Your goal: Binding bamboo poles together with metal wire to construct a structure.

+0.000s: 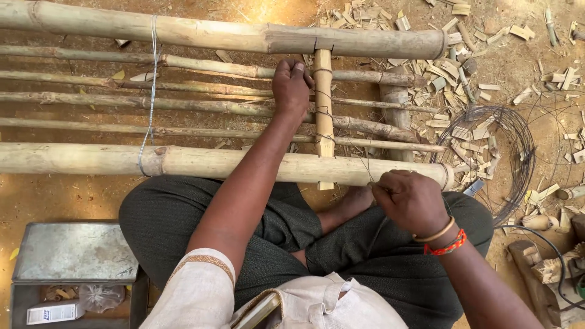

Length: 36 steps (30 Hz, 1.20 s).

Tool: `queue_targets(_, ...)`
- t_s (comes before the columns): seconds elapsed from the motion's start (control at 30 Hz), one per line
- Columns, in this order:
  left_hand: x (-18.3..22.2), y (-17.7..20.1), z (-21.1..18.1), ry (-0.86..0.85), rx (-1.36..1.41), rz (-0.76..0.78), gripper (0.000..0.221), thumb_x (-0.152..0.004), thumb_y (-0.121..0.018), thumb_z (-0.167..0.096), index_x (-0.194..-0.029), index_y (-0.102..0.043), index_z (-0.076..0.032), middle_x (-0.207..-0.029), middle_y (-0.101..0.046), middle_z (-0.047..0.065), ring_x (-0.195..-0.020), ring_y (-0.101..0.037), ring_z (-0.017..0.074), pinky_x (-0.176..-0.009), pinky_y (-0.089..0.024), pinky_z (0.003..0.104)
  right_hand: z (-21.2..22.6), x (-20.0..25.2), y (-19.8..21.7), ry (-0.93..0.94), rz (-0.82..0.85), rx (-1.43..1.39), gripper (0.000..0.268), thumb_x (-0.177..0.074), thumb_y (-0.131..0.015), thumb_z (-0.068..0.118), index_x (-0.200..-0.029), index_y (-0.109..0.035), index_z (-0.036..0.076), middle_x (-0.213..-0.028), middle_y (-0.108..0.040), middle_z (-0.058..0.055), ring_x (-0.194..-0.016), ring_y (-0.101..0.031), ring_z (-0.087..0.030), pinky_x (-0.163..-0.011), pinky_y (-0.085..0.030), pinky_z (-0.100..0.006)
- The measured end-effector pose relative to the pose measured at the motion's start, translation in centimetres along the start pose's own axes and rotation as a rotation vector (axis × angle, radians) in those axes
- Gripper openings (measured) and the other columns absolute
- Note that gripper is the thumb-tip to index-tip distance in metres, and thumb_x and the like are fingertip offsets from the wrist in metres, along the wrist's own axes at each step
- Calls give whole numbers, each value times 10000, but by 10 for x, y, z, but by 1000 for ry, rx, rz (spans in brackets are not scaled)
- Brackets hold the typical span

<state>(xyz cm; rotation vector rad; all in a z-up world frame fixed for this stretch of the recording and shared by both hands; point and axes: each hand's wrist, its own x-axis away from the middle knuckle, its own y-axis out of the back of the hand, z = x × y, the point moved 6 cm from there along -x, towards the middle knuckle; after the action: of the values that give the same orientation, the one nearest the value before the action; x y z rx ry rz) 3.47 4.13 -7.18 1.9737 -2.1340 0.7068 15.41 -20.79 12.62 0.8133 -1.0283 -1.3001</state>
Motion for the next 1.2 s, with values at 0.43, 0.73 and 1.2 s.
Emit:
queue_targets(0.43, 7, -5, 16, 87, 211, 180, 56, -1040, -563, -70, -1013, -601, -39, -701, -582, 20, -580, -550, 114, -622, -567, 302, -25, -139, 50, -696, -227, -1368, 148, -1006, -692, 115, -954, -686, -23, -660, -531, 18, -505, -412, -77, -456, -344, -262)
queue_targets(0.73, 29, -19, -7, 110, 189, 430, 196, -1006, -588, -107, -1183, -665, -73, -1139, -745, 98, -1114, -703, 167, -1000, -586, 328, -4, -237, 48, -389, 244, -1281, 208, -1052, -602, 89, -1003, -701, -88, -771, -649, -75, -625, -596, -139, -643, -573, -355)
queue_targets(1.2, 39, -29, -28, -22, -153, 571, 296, -986, -682, -219, -1268, -672, -128, -1198, -751, 47, -1169, -679, 143, -1037, -562, 325, -57, -281, 0, 183, 165, -1599, 334, -1206, -527, 286, -1137, -647, -18, -1045, -714, -156, -995, -729, -260, -995, -581, -432)
